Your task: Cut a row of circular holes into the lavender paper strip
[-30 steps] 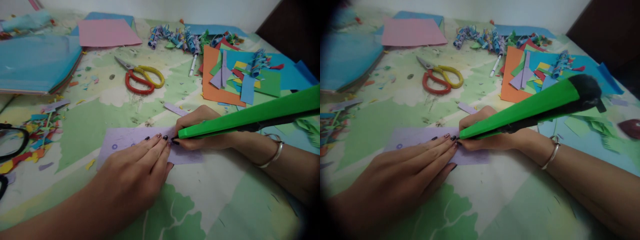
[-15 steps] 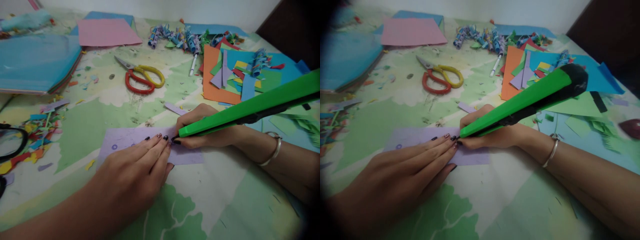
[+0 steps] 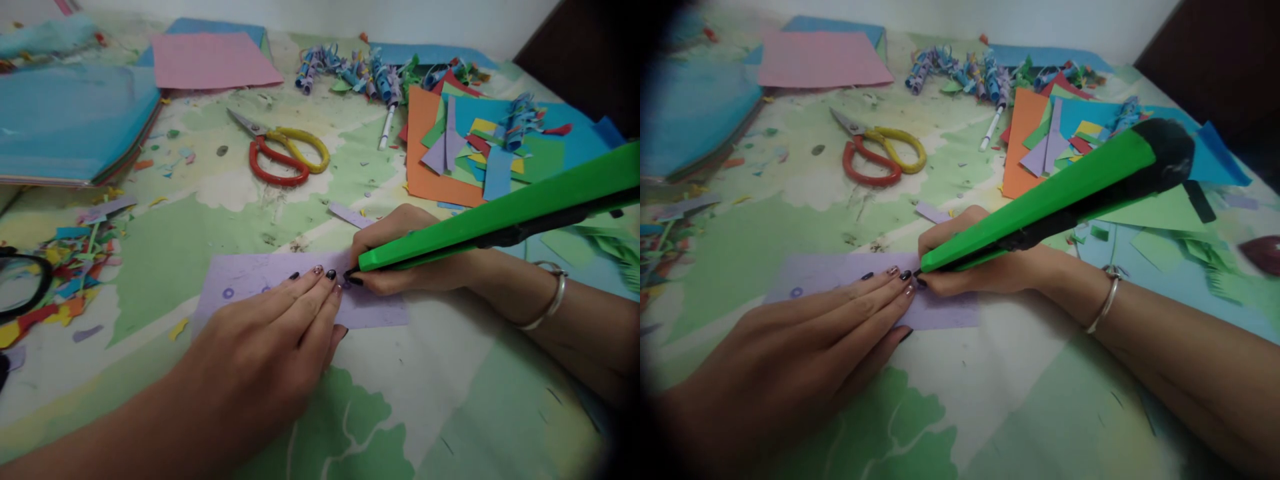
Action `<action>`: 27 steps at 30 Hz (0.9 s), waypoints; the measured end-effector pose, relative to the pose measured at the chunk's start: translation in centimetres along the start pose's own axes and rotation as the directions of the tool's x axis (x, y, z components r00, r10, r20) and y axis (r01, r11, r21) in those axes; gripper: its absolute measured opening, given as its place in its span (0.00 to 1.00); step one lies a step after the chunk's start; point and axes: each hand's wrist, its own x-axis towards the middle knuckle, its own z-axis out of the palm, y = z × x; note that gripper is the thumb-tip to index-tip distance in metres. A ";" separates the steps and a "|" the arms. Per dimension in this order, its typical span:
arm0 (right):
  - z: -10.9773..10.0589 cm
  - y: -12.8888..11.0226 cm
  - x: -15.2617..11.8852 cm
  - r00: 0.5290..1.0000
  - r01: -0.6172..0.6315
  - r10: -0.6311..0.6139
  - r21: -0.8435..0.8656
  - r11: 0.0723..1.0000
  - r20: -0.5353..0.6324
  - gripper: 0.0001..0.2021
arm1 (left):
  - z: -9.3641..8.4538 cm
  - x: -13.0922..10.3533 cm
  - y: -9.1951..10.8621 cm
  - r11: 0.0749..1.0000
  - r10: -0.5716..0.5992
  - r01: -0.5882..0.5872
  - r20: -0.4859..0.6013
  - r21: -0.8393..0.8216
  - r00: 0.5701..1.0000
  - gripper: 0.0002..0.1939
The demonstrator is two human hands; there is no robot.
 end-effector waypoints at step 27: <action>-1.2 0.7 0.6 0.989 -0.048 0.026 0.152 0.987 0.146 0.10 | 0.0 0.0 0.8 1.000 0.005 -0.004 -0.065 0.008 0.998 0.11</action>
